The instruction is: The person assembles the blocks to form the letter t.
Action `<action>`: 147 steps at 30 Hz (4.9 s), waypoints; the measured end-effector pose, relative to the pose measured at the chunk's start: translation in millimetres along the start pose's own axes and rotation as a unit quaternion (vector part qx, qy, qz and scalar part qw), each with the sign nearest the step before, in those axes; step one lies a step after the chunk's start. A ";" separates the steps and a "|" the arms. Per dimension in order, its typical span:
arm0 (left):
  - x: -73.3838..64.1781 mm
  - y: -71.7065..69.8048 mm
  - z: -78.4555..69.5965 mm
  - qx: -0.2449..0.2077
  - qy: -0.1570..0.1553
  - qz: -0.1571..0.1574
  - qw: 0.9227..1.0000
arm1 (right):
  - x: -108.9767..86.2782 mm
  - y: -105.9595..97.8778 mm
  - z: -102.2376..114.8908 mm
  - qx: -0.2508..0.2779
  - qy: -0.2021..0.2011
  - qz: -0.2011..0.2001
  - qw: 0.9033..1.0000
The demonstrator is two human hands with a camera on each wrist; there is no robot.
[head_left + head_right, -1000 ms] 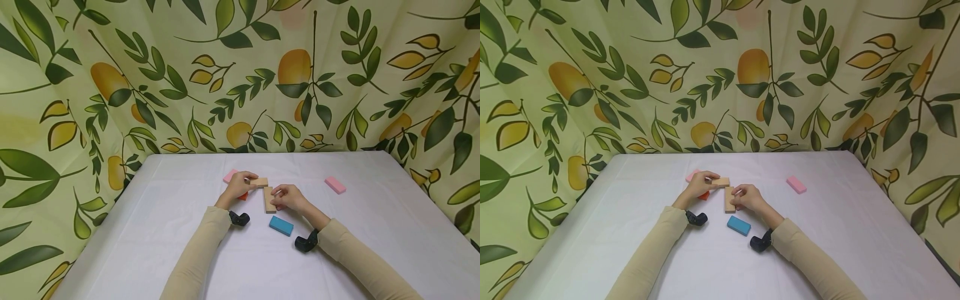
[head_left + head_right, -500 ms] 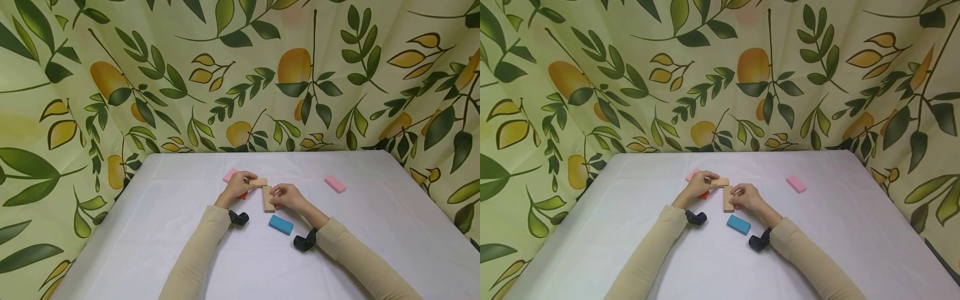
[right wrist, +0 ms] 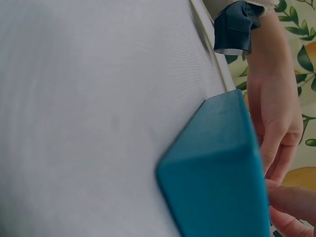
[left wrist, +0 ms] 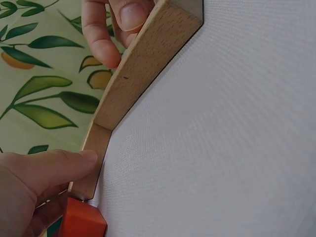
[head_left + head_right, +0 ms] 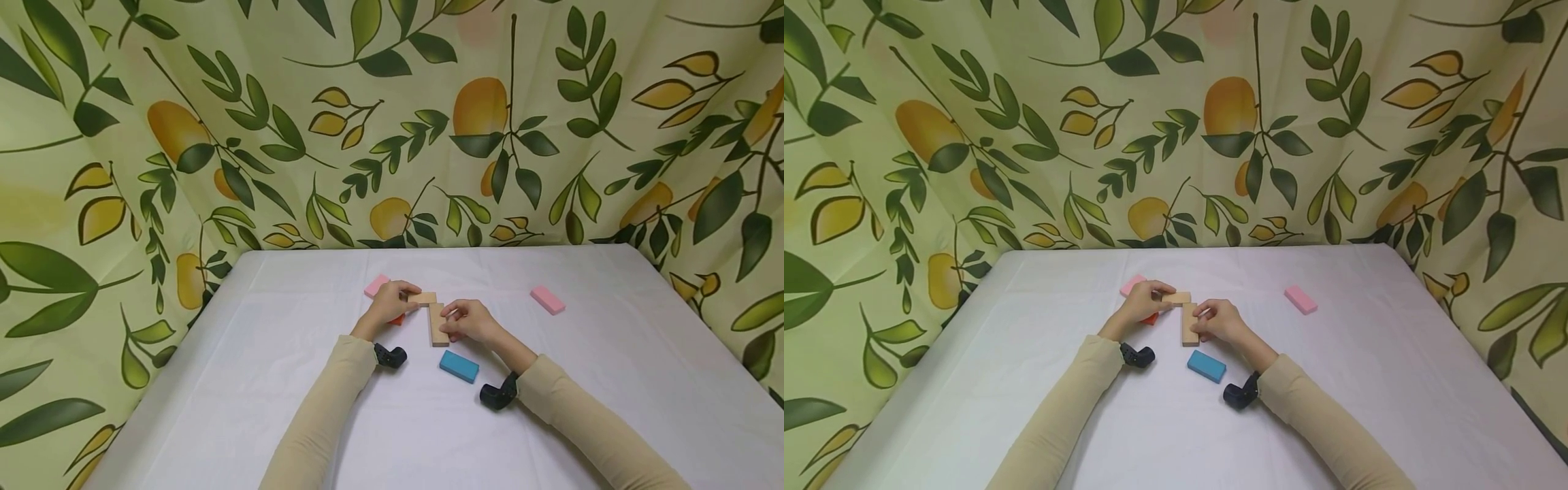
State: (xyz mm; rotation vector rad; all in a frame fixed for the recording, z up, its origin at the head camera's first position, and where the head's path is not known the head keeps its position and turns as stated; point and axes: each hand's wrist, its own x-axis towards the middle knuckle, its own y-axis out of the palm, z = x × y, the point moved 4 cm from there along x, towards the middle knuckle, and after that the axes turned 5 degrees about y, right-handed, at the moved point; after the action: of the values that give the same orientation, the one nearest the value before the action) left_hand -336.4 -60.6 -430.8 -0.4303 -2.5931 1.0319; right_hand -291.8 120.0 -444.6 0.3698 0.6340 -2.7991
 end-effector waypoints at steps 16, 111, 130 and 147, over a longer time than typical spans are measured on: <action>-2.0 -0.3 1.8 0.009 0.012 -0.001 1.000 | -2.6 0.2 1.0 -0.002 -0.004 -0.003 1.000; -42.1 16.4 -46.3 0.163 0.116 0.167 0.965 | -40.6 -64.0 -32.2 -0.021 -0.010 -0.028 0.999; -40.1 16.5 -45.6 0.180 0.101 0.170 0.964 | -55.6 -87.2 -42.4 -0.038 -0.015 -0.051 0.998; -39.0 17.6 -44.6 0.188 0.106 0.168 0.962 | -61.2 -115.7 -48.6 -0.050 -0.026 -0.102 0.993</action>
State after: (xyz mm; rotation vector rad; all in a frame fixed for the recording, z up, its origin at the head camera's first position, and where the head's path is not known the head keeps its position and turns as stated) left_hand -280.8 -36.4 -419.3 -0.8482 -2.1123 1.4642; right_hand -259.0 254.2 -424.2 0.2242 0.8395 -2.9431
